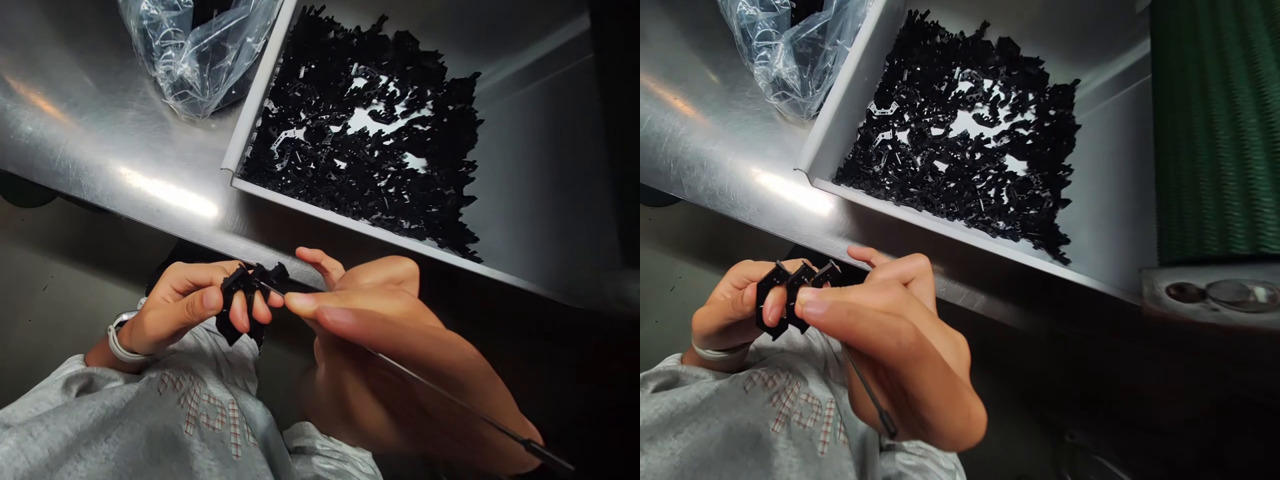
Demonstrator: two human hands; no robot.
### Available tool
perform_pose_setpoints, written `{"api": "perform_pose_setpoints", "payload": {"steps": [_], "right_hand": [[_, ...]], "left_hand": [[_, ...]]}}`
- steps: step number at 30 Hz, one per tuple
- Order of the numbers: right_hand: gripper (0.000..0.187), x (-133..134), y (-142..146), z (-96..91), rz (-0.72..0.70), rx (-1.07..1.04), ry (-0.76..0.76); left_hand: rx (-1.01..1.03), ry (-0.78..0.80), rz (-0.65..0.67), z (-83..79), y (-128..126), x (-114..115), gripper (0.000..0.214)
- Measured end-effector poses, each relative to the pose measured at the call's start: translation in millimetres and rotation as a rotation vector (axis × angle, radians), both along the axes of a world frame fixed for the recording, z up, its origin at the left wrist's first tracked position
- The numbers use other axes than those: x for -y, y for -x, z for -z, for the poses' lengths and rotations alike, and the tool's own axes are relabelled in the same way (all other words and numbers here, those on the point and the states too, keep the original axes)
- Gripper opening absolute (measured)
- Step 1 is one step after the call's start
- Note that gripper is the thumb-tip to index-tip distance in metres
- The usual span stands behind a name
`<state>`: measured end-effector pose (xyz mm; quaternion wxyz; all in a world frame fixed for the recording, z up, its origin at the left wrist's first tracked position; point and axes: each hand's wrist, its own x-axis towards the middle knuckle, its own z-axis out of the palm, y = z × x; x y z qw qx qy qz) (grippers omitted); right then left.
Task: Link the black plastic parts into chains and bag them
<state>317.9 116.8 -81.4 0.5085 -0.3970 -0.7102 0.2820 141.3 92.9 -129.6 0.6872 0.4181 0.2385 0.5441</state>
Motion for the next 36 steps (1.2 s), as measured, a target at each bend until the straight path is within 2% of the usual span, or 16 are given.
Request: {"api": "perform_pose_setpoints", "payload": {"steps": [2, 7, 14, 16, 19, 20, 24, 30, 33, 36], "right_hand": [[0.016, 3, 8, 2.6, 0.093, -0.089, 0.024], [0.018, 3, 17, 0.9, 0.109, -0.184, -0.014], [0.015, 2, 10, 5.2, 0.096, -0.215, -0.024], [0.017, 1, 1, 3.2, 0.021, -0.140, -0.010], [0.022, -3, -11, -3.8, -0.200, 0.026, 0.027], [0.021, -5, -12, -6.0, -0.225, 0.045, 0.036], [0.017, -5, -3, -9.4, -0.032, -0.083, 0.033], [0.027, -4, 18, -5.7, 0.113, -0.189, 0.020], [0.026, -3, 16, -2.7, 0.106, -0.191, 0.009], [0.015, -3, 1, 0.1, 0.022, -0.117, -0.016]], "left_hand": [[0.007, -0.005, -0.002, -0.7, 0, 0, 0.030], [0.007, -0.024, 0.010, -1.8, -1, -2, 0.032], [0.003, -0.031, 0.022, 0.3, -1, -1, 0.032], [0.006, -0.025, 0.025, 0.4, 0, 0, 0.031], [0.017, -0.015, 0.017, 0.1, 0, 0, 0.031], [0.017, -0.014, 0.012, 0.0, -1, 0, 0.031], [0.001, -0.019, -0.002, 0.6, -1, -1, 0.032], [0.008, -0.026, 0.020, -0.7, -1, -1, 0.030], [0.027, -0.029, 0.033, -2.3, -2, -2, 0.029], [0.036, -0.029, 0.041, -2.4, -2, -3, 0.029]]}}
